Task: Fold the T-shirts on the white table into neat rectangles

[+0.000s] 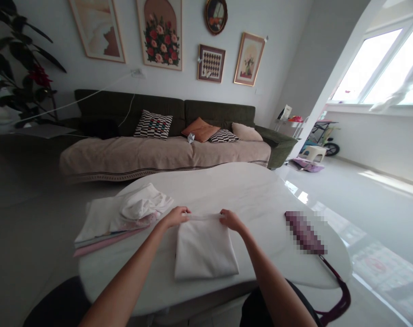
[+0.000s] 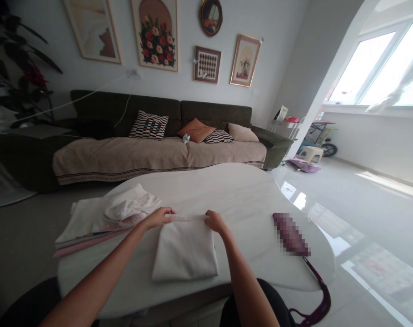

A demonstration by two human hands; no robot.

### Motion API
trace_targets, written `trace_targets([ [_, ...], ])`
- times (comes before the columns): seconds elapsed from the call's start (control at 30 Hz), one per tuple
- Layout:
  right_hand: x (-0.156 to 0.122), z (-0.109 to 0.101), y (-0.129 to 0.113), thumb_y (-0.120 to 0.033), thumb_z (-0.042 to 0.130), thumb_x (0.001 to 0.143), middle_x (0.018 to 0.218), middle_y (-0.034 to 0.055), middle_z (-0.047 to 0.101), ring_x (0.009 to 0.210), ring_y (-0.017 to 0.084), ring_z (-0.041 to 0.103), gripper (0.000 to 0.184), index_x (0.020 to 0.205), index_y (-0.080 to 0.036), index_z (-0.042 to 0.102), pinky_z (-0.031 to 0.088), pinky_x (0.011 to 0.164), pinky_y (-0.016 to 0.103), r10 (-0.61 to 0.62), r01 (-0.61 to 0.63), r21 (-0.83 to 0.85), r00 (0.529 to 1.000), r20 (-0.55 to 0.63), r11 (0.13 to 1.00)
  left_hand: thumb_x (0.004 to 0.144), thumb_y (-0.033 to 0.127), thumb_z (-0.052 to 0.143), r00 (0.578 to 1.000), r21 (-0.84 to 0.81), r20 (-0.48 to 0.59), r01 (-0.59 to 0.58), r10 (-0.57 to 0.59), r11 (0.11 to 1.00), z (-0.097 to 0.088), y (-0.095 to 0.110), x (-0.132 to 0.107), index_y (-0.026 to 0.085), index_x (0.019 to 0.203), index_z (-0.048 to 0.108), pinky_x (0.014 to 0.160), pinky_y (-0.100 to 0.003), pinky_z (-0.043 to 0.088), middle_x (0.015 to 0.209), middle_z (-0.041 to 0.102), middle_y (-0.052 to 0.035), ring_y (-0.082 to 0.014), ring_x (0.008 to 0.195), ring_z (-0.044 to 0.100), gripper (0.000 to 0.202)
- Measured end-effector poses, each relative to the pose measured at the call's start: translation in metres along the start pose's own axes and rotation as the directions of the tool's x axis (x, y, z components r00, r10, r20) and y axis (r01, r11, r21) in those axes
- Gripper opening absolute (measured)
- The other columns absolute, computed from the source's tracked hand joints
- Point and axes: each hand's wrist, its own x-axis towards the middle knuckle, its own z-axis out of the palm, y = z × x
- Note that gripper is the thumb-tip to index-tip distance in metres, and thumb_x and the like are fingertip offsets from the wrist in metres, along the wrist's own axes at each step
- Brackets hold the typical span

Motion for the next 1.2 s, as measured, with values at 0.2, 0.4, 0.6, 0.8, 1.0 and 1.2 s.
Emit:
trace_targets([
  [0.2, 0.004, 0.02, -0.008, -0.034, 0.051, 0.086, 0.112, 0.0067, 0.053, 0.097, 0.018, 0.054, 0.032, 0.112, -0.016, 0.051, 0.046, 0.082, 0.04, 0.097, -0.103, -0.065, 0.991, -0.095, 0.993, 0.072, 0.025, 0.054, 0.966, 0.149, -0.238, 0.141, -0.103, 0.979, 0.034, -0.012, -0.002, 0.018, 0.102, 0.059, 0.092, -0.037, 0.034, 0.111, 0.057, -0.0105, -0.0267, 0.112, 0.044, 0.032],
  [0.4, -0.006, -0.014, -0.016, -0.026, 0.053, 0.083, 0.091, 0.0037, 0.059, 0.083, 0.015, 0.056, 0.019, 0.096, -0.012, 0.056, 0.046, 0.074, 0.03, 0.02, -0.021, 0.0, 0.983, -0.18, 1.0, 0.065, 0.036, 0.062, 0.98, 0.059, -0.198, 0.042, -0.029, 0.997, 0.002, 0.001, -0.005, 0.014, 0.089, 0.063, 0.071, -0.026, 0.043, 0.082, 0.065, -0.0021, -0.0209, 0.082, 0.058, 0.032],
  [0.6, -0.059, -0.067, -0.03, -0.017, 0.041, 0.079, 0.104, 0.0049, 0.056, 0.094, 0.015, 0.052, 0.025, 0.104, -0.018, 0.046, 0.042, 0.079, 0.026, -0.204, 0.263, 0.059, 0.855, -0.478, 0.963, 0.07, 0.039, 0.058, 0.913, -0.146, -0.334, -0.295, 0.234, 0.944, -0.047, 0.043, -0.037, 0.015, 0.104, 0.054, 0.078, -0.023, 0.043, 0.1, 0.062, -0.0026, -0.0174, 0.09, 0.057, 0.042],
  [0.8, -0.124, 0.004, -0.02, -0.002, 0.035, 0.067, 0.098, 0.0074, 0.055, 0.1, 0.018, 0.047, 0.034, 0.093, -0.018, 0.05, 0.038, 0.086, 0.03, -0.426, 0.436, -0.099, 0.763, -0.487, 0.894, 0.068, 0.008, 0.046, 0.935, 0.019, -0.276, -0.224, 0.221, 0.974, 0.008, 0.013, -0.08, 0.02, 0.089, 0.058, 0.094, -0.032, 0.036, 0.106, 0.062, -0.0032, -0.0188, 0.106, 0.052, 0.027],
  [1.0, -0.156, 0.038, -0.005, -0.001, 0.038, 0.065, 0.097, 0.0035, 0.058, 0.095, 0.016, 0.051, 0.044, 0.103, -0.02, 0.051, 0.038, 0.086, 0.028, -0.448, 0.444, -0.075, 0.892, -0.057, 0.893, 0.063, -0.003, 0.034, 0.977, 0.291, -0.212, 0.069, -0.006, 0.954, 0.05, -0.034, -0.109, 0.026, 0.106, 0.057, 0.101, -0.052, 0.023, 0.125, 0.052, -0.003, -0.0224, 0.127, 0.033, 0.057],
  [1.2, -0.09, 0.012, -0.006, -0.006, 0.036, 0.076, 0.12, 0.0057, 0.055, 0.117, 0.016, 0.043, 0.038, 0.102, -0.019, 0.06, 0.033, 0.099, 0.03, -0.406, 0.41, -0.009, 0.899, -0.162, 0.912, 0.086, 0.02, 0.033, 0.958, 0.363, -0.265, -0.007, 0.111, 0.932, 0.064, -0.005, -0.118, 0.03, 0.122, 0.049, 0.101, -0.058, 0.02, 0.134, 0.045, -0.0039, -0.0233, 0.126, 0.034, 0.041],
])
